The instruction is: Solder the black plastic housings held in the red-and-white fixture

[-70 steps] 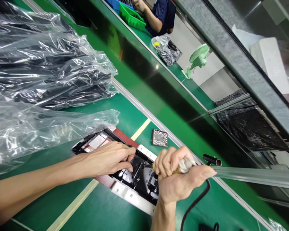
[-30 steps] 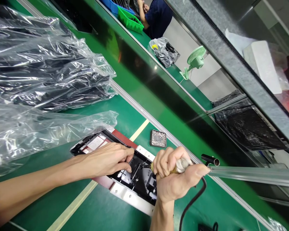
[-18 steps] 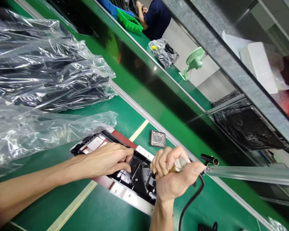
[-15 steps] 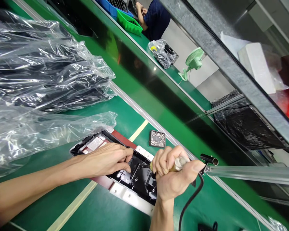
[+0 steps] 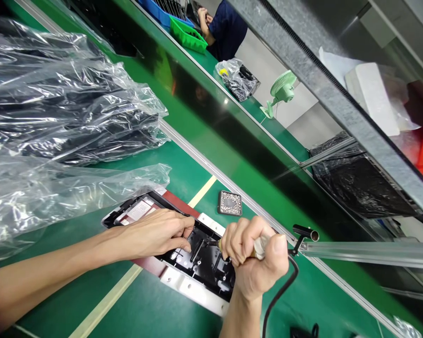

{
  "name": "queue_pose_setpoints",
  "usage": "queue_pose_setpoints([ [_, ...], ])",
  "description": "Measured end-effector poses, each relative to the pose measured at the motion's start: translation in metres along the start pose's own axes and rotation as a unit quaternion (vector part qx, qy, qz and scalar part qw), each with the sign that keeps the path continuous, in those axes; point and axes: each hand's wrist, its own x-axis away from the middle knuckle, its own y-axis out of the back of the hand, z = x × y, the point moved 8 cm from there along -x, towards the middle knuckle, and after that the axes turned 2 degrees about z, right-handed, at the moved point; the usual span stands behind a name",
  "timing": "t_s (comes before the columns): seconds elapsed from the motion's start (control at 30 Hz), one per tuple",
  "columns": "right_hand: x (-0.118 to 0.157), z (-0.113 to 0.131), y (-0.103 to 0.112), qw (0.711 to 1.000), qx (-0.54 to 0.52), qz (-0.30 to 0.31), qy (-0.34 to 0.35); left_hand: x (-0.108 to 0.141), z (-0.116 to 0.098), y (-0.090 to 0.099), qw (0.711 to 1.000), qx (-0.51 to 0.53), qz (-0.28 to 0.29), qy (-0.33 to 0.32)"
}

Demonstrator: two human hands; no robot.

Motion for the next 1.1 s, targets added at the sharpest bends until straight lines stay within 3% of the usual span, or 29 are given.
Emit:
queue_pose_setpoints([
  [0.17,0.0,0.001,0.0,1.0,0.009,0.0,0.003,0.0,-0.001,0.0,1.0,0.004,0.005,0.005],
  [0.5,0.002,0.018,0.011,0.997,0.021,-0.065,0.03,-0.001,0.001,0.0,1.0,0.014,0.0,-0.002],
  [0.93,0.002,0.013,0.006,0.998,0.026,-0.052,0.012,-0.002,0.001,-0.001,1.0,0.016,0.0,0.006],
  [1.1,0.015,0.041,0.019,0.987,0.077,-0.1,0.098,0.0,0.004,-0.003,1.0,0.03,0.002,0.007],
])
